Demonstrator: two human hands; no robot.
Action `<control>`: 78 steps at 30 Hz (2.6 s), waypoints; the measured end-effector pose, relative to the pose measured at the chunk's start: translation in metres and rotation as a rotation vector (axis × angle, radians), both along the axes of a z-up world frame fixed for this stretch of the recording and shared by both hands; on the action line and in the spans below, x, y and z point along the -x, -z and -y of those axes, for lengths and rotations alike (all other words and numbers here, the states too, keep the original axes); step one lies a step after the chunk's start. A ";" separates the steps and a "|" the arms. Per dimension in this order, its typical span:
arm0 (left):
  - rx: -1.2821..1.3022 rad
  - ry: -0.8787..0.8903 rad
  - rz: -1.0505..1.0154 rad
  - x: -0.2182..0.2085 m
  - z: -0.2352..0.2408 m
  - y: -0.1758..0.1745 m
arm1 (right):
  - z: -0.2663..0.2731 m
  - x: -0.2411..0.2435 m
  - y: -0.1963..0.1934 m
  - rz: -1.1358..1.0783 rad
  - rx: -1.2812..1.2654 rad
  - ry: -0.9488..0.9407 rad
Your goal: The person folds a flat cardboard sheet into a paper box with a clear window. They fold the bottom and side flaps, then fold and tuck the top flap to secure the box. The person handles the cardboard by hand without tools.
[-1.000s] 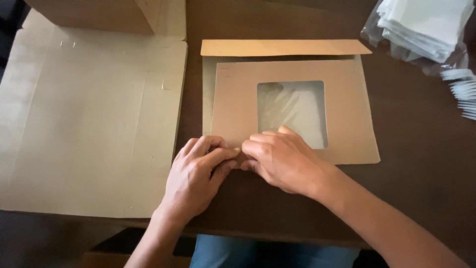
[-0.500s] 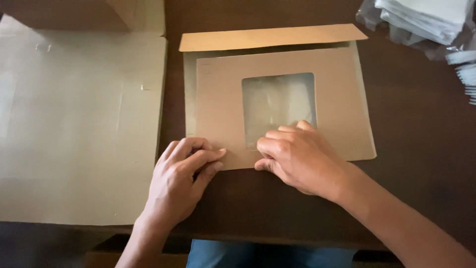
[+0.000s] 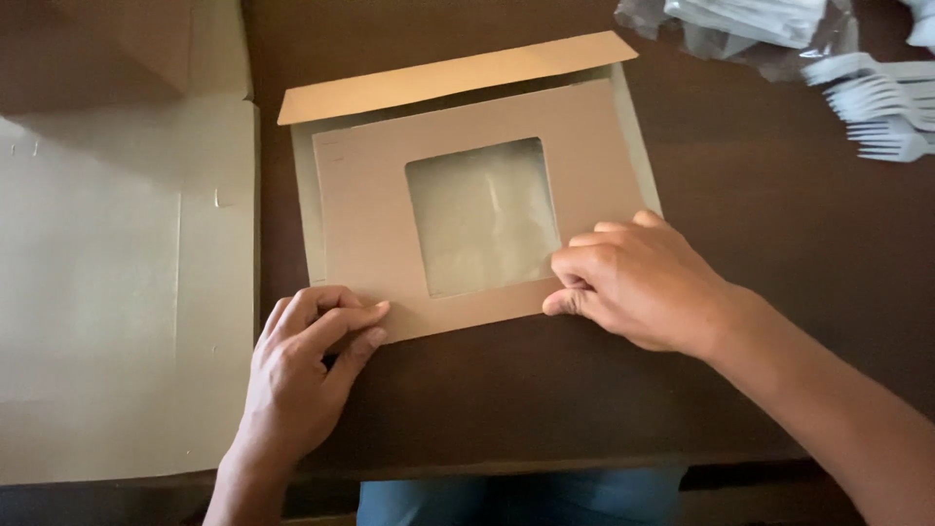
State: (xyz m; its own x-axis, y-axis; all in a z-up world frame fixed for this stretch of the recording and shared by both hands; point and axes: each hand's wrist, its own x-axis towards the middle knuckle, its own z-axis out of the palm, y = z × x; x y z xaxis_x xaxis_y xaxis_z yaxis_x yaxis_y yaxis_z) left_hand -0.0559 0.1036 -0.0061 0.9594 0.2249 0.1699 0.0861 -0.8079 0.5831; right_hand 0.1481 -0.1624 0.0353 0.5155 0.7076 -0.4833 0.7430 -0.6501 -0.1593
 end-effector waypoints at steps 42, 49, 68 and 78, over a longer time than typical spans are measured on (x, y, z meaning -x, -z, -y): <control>-0.701 0.259 0.180 -0.062 0.159 -0.004 | 0.094 0.008 0.049 0.196 -0.903 -0.056; -0.660 0.251 0.163 -0.048 0.135 -0.002 | 0.089 0.013 0.042 0.289 -0.869 -0.104; -0.687 0.044 0.077 0.024 0.047 -0.004 | 0.078 0.017 0.041 0.372 -0.872 -0.137; -0.540 0.000 0.212 0.026 0.028 -0.016 | 0.075 0.029 0.040 0.415 -0.814 -0.056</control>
State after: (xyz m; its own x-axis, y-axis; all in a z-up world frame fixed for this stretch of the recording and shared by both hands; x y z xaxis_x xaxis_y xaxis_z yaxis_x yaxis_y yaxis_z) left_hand -0.0817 0.0754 0.0098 0.8921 0.0533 0.4487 0.0126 -0.9956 0.0930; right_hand 0.1193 -0.2373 -0.0047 0.4908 0.7778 0.3926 0.8702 -0.4151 -0.2656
